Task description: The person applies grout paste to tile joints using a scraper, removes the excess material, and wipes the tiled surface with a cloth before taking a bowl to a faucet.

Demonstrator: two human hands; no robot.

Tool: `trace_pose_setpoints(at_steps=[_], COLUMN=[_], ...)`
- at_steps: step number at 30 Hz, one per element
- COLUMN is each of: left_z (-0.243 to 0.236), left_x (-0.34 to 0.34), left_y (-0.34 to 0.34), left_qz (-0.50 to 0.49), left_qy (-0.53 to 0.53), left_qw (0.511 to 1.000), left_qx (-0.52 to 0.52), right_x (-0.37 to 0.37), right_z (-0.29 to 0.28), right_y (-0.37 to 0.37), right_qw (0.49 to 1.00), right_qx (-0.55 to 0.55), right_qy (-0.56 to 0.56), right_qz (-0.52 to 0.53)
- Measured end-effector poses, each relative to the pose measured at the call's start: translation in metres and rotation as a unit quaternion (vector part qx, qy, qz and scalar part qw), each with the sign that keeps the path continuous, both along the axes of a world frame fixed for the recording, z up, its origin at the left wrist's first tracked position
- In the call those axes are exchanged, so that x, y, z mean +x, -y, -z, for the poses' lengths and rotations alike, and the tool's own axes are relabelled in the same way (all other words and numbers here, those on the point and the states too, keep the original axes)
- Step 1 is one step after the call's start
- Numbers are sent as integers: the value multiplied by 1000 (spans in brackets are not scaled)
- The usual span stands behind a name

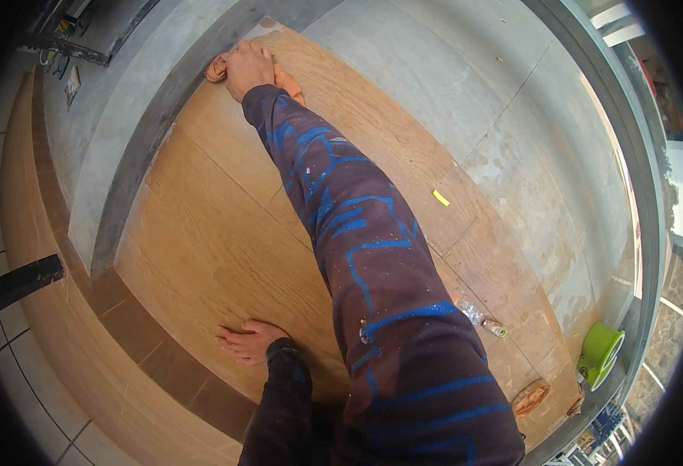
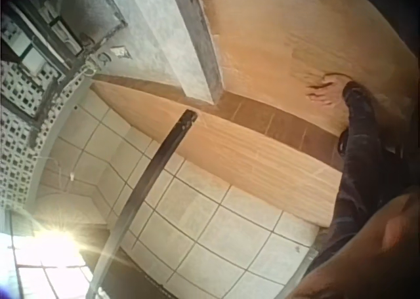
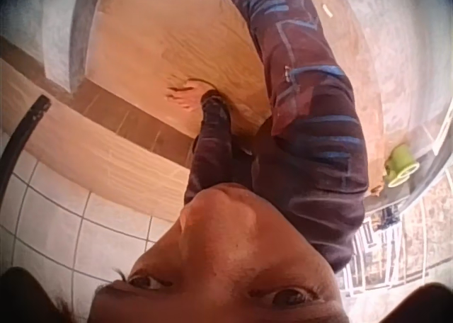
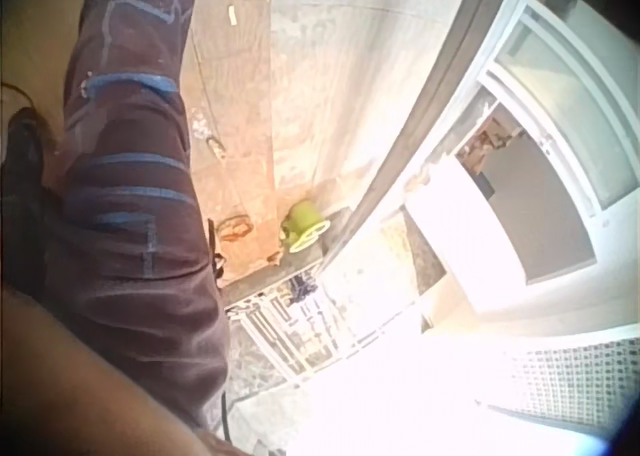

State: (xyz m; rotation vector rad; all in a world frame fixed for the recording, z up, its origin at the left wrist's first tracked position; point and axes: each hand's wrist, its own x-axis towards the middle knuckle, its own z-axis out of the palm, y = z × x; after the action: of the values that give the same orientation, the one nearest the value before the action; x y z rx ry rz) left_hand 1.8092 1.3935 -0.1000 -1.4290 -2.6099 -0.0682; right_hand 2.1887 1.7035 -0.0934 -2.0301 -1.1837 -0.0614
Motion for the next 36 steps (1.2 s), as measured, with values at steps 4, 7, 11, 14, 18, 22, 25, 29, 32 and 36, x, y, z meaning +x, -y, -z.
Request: trace_pose_setpoints(at_steps=[4,7,11,14,18,22,25,29,32,36], left_z=[7,3,3,2,2,8,18,20,25,40], left_x=[5,8,3,-2,2,4,-7,-9,-14,6], left_y=[3,-2,1,1,-1,-1,4,-3,-6,1], left_qz=[6,6,9,8,13,27,27,-2,-7,-2], left_qy=[-20,-23,-16,-21,-21,-37,-67,-58,-82,-68], left_qw=[1000,1000,1000,1000,1000,999,997,998,996,997], left_qx=[20,8,9,10,12,-3,5,1,16,41], right_x=[92,120,96,82,80,61,41,21,4,24], right_z=[12,6,9,7,-6,-40,-47,-53,-50,-26], right_y=[-10,-8,7,44,151,278,378,519,640,804], right_qw=[998,999,991,981,969,969,967,953,910,923], right_qx=[29,5,-33,-89,-136,-182,-233,-271,-311,-134], right_qy=[56,46,132,170,204,166,106,5,-60,-64], right_qz=[-16,-11,-4,-14,-27,-3,12,134,266,355])
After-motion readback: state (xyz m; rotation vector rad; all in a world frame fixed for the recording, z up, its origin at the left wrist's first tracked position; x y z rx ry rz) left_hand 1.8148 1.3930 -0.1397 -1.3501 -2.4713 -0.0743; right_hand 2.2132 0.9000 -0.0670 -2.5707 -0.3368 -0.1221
